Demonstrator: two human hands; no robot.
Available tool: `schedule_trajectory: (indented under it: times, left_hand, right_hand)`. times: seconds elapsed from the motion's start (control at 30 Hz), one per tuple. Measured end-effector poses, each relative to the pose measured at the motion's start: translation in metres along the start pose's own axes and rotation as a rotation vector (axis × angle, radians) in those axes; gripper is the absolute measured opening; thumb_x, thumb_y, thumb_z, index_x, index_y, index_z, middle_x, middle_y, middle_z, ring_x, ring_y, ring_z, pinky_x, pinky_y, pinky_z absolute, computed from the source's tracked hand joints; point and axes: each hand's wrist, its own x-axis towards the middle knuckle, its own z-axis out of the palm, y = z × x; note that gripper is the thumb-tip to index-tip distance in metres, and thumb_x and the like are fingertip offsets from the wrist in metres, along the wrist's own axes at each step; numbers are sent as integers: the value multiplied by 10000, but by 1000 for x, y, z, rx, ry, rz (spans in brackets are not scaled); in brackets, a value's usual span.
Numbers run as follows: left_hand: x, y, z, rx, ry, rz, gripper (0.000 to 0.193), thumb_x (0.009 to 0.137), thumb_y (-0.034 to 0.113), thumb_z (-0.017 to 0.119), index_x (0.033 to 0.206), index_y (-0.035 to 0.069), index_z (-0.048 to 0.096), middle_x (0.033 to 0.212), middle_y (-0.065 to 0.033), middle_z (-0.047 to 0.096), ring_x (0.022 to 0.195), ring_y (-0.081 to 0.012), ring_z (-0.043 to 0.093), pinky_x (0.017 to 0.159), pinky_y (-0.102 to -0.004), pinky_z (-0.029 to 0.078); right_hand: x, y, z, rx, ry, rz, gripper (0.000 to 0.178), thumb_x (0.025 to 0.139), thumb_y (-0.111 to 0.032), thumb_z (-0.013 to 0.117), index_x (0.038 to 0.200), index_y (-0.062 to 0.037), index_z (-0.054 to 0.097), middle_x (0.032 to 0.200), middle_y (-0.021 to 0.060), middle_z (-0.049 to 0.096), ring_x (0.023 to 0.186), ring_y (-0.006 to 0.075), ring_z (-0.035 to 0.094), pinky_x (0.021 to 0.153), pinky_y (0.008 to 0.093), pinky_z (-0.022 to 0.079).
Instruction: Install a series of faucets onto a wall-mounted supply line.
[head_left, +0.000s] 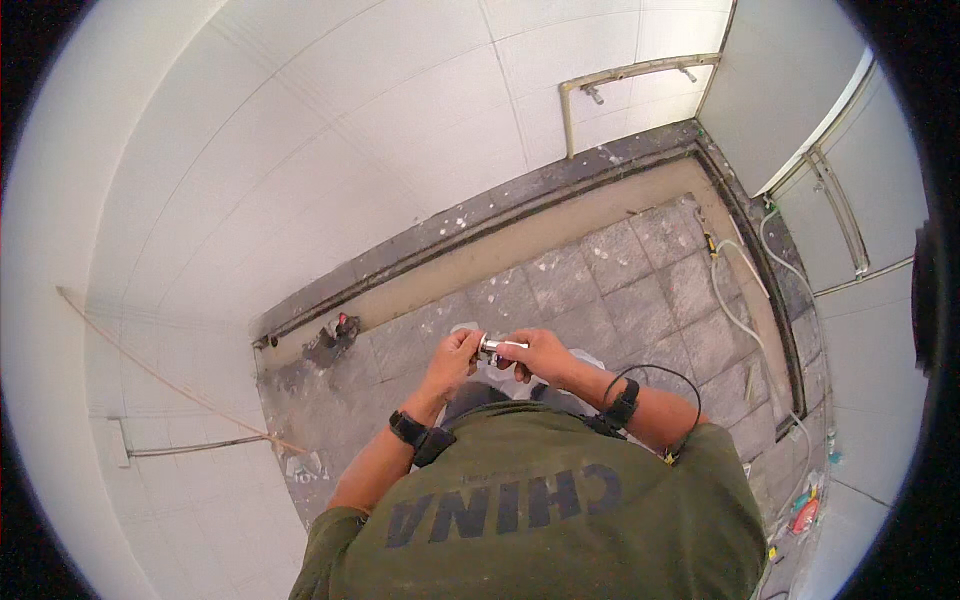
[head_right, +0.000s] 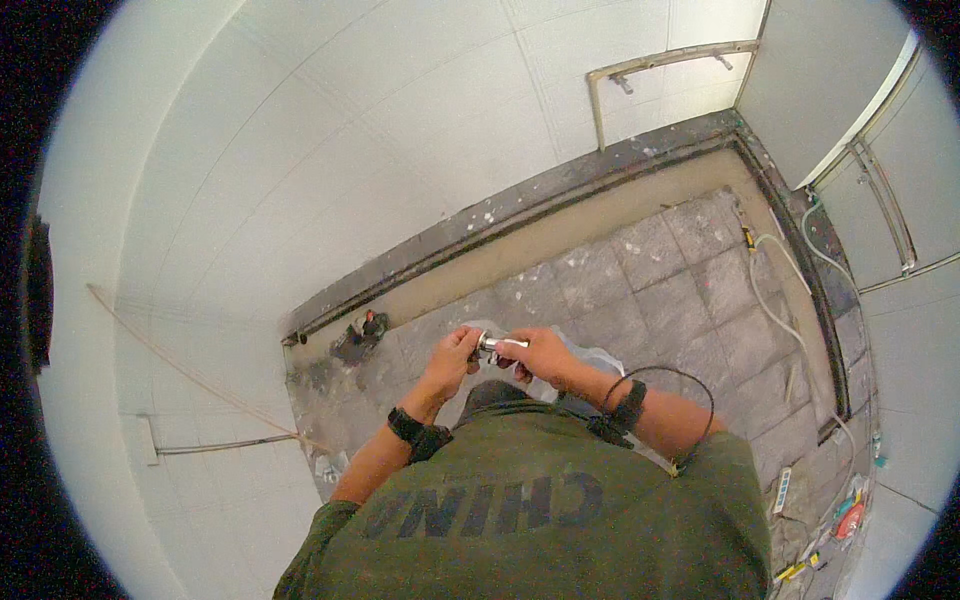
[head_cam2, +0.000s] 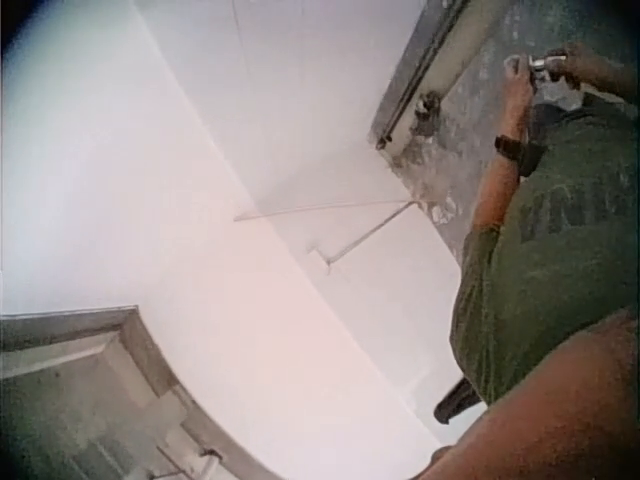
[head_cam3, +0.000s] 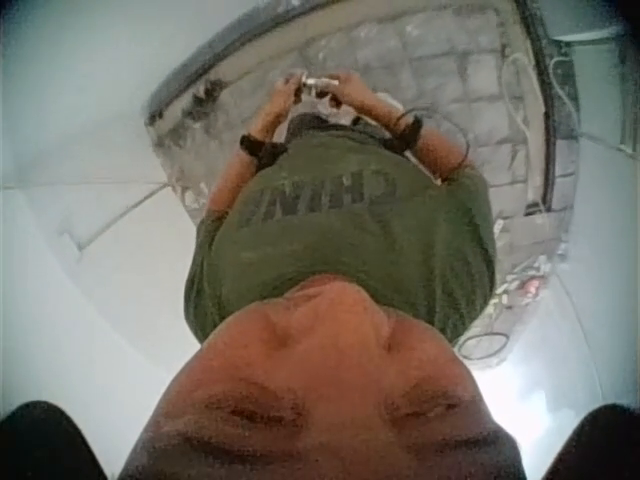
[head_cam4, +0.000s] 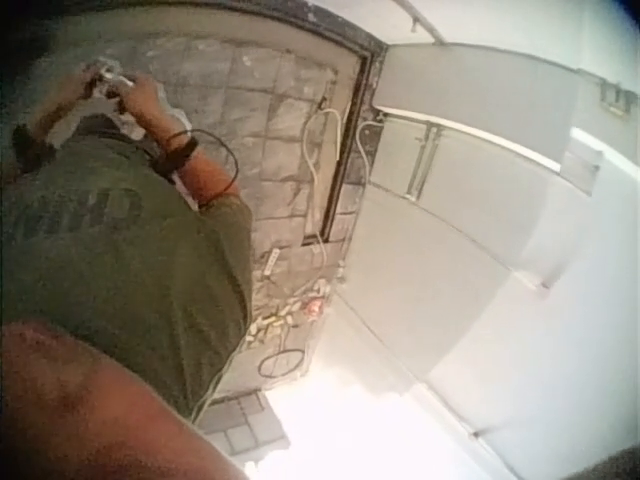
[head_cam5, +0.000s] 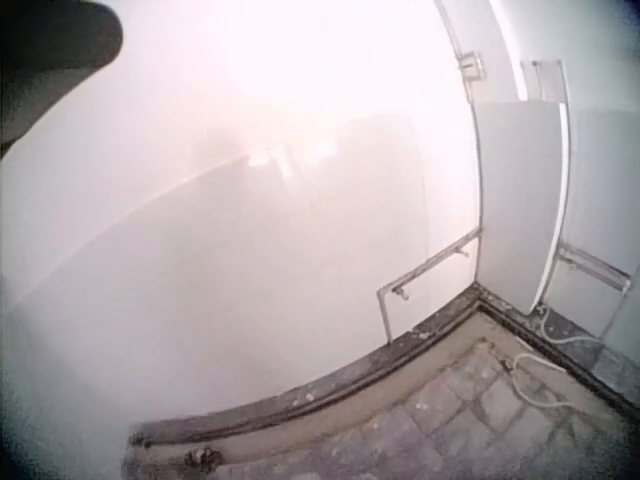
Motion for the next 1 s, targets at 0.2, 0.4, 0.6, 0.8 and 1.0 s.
schedule_trajectory:
  times: [0.2, 0.4, 0.6, 0.8, 1.0]
  left_hand:
    - [115, 50, 34, 14, -121, 10, 310, 910, 363, 491, 828, 70, 546, 631, 46, 434, 528, -57, 362, 459, -221, 287]
    - [235, 102, 105, 19, -344, -120, 310, 909, 341, 502, 724, 92, 504, 594, 43, 392, 474, -66, 314, 426, -233, 250]
    - [359, 155, 168, 178, -529, -97, 338, 899, 387, 504, 730, 95, 520, 584, 29, 412, 460, -83, 329, 415, -245, 263]
    - [461, 204, 204, 95, -642, -384, 394, 889, 468, 478, 854, 80, 535, 584, 31, 403, 458, -91, 326, 422, -244, 258]
    - [553, 256, 247, 785, -742, 207, 449, 851, 463, 533, 1043, 63, 596, 726, -18, 505, 639, -122, 457, 574, -274, 395]
  right_hand:
    - [32, -18, -92, -553, 348, -615, 479, 759, -253, 679, 1169, -69, 512, 984, 137, 584, 847, 265, 587, 759, 359, 476]
    - [89, -36, -202, -1157, 369, -532, 443, 717, -279, 669, 1085, -74, 530, 890, 118, 571, 866, 308, 571, 709, 409, 477]
    - [129, -53, -311, -1000, 504, -259, 362, 778, -286, 620, 1092, -129, 532, 866, 108, 603, 799, 310, 595, 665, 407, 480]
    - [163, -75, -411, -533, 548, -53, 330, 880, -359, 500, 973, -57, 594, 859, 142, 635, 692, 273, 602, 628, 357, 472]
    - [219, -75, -540, 973, 343, -217, 409, 954, -399, 354, 1093, -66, 547, 951, 42, 611, 695, 130, 535, 588, 286, 439]
